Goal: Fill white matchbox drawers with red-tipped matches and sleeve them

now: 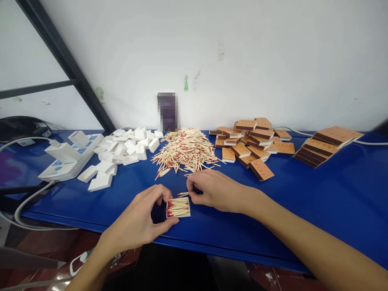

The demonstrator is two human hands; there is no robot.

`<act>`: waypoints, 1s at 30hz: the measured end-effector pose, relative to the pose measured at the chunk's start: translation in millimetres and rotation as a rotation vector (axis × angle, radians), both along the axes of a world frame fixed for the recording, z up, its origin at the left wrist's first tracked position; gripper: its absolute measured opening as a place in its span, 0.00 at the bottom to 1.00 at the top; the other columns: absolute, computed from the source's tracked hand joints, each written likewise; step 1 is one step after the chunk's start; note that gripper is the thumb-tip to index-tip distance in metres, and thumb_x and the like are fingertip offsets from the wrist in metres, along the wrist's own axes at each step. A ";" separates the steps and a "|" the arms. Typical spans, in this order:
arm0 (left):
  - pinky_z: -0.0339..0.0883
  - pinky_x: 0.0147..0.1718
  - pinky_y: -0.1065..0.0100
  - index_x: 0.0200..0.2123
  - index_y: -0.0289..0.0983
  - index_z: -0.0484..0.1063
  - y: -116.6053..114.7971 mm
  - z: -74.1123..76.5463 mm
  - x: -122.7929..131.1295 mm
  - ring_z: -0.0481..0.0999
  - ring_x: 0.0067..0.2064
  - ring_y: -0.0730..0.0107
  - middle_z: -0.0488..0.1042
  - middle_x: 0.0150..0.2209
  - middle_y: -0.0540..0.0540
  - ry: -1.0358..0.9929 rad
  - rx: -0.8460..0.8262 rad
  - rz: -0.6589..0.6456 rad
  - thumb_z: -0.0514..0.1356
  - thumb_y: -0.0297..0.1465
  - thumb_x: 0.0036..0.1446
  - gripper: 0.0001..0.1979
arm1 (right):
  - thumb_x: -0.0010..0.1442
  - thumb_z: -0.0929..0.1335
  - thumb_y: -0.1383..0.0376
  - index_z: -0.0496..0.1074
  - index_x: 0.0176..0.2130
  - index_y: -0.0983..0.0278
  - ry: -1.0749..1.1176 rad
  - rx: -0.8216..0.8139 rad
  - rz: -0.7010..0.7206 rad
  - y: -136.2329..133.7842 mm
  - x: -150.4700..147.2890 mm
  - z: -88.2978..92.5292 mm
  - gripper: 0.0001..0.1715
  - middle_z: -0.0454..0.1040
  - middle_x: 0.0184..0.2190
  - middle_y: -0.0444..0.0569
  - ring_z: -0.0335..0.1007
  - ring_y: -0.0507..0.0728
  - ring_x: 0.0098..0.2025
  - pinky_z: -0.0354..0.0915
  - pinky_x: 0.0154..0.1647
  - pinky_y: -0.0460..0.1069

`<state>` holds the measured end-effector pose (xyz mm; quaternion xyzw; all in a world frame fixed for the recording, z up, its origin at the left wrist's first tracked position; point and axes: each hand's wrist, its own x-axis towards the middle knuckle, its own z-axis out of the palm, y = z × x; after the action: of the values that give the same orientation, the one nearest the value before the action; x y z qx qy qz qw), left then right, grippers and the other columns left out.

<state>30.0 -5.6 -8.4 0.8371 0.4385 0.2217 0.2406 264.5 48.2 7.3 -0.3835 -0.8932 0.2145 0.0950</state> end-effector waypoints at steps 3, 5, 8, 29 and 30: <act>0.60 0.37 0.67 0.38 0.42 0.60 0.7 -2.0 0.0 0.67 0.36 0.69 0.68 0.38 0.54 -0.026 -0.020 0.026 0.66 0.32 0.57 0.15 | 0.59 0.67 0.67 0.68 0.30 0.62 0.050 0.017 -0.031 -1.4 -0.6 5.2 0.05 0.62 0.23 0.39 0.57 0.50 0.26 0.52 0.28 0.46; 0.59 0.36 0.68 0.37 0.42 0.59 0.6 -2.6 0.0 0.66 0.35 0.70 0.68 0.37 0.54 -0.041 -0.024 0.038 0.67 0.32 0.56 0.17 | 0.59 0.67 0.67 0.69 0.30 0.62 0.089 0.011 -0.029 -5.0 -3.5 7.5 0.05 0.61 0.23 0.38 0.57 0.50 0.26 0.52 0.28 0.46; 0.58 0.35 0.69 0.36 0.41 0.58 0.3 -2.7 -0.1 0.65 0.36 0.70 0.68 0.36 0.55 -0.060 -0.013 0.029 0.68 0.32 0.56 0.18 | 0.57 0.68 0.68 0.69 0.31 0.62 0.126 -0.028 0.026 -12.9 -10.1 4.7 0.03 0.62 0.24 0.38 0.57 0.49 0.26 0.52 0.28 0.45; 0.64 0.45 0.66 0.38 0.40 0.72 1.8 0.3 -0.2 0.73 0.43 0.66 0.74 0.41 0.50 -0.073 0.033 -0.049 0.67 0.32 0.58 0.07 | 0.66 0.63 0.65 0.66 0.33 0.61 0.006 0.055 0.049 5.8 5.7 -4.8 0.08 0.63 0.21 0.38 0.56 0.50 0.23 0.51 0.26 0.46; 0.64 0.45 0.66 0.39 0.40 0.73 1.8 0.2 -0.2 0.73 0.44 0.66 0.73 0.42 0.49 -0.071 0.033 -0.048 0.67 0.32 0.59 0.07 | 0.66 0.63 0.64 0.66 0.34 0.61 -0.002 0.075 0.037 7.4 7.4 -5.0 0.07 0.62 0.21 0.38 0.56 0.50 0.23 0.51 0.26 0.46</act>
<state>29.8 -3.8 -8.2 0.8429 0.4057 0.2525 0.2474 271.9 55.6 2.2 -0.3632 -0.9078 0.1822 0.1043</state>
